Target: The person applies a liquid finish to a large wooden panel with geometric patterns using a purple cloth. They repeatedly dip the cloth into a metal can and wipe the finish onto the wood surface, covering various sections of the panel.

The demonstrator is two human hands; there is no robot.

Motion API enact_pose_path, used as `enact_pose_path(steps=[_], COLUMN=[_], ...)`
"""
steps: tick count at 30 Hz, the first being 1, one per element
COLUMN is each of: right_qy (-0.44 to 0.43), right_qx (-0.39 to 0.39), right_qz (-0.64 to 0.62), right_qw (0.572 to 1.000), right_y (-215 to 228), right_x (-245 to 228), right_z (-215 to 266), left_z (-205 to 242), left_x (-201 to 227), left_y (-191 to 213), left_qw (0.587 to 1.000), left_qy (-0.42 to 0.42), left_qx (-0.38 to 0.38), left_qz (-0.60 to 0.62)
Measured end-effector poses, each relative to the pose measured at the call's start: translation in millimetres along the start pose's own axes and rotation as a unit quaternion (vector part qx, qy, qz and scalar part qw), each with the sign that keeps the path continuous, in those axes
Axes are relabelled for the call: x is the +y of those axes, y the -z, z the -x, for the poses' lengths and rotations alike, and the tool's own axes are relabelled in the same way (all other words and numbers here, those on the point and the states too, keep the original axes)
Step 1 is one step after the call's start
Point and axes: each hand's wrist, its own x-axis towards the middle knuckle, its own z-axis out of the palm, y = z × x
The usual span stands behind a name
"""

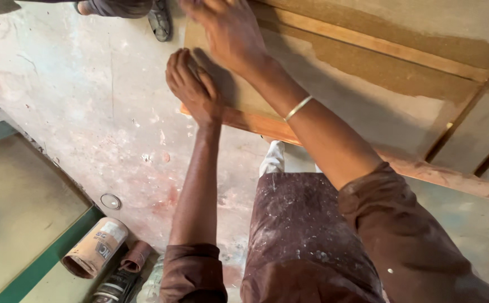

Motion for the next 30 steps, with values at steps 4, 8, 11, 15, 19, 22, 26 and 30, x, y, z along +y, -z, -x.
enact_pose_path(steps=[4,8,11,15,19,22,26,30], right_qy=[0.065,-0.246,-0.215,-0.158,-0.041,0.051,-0.046,0.202], right_qx=[0.059,0.168,0.147,0.116,0.087,0.09,-0.097,-0.053], right_qz=[0.217,-0.217,0.092,0.305,0.242,0.199,0.107,0.267], right_qw=[0.972,0.929,0.961,0.932,0.965,0.975,0.988,0.941], right_y=[26.6,108.4,159.5,142.2,67.4,28.9,9.7,-10.8], right_x=[17.8,53.9,62.3,65.9,38.7,10.3,-23.8,-75.2], right_z=[65.3,185.3,277.6,275.7,173.9,80.3,16.5,47.1], left_z=[-13.7,-21.7,-19.1,-20.3,-15.0,-16.0,-8.3,-4.5], left_x=[-16.8,-7.2,-4.6,-6.0,-20.1,-40.6,-66.6,-79.5], left_y=[4.1,-7.0,-6.8,-4.2,-2.5,4.3,23.3,39.9], left_qw=[0.995,0.995,0.994,0.987,0.963,0.908,0.866,0.861], left_qy=[0.071,0.089,0.099,0.121,0.152,0.194,0.252,0.286], left_qx=[-0.056,-0.038,-0.011,0.005,-0.009,-0.043,-0.1,-0.098], left_qz=[0.051,0.031,0.034,0.103,0.222,0.369,0.42,0.408])
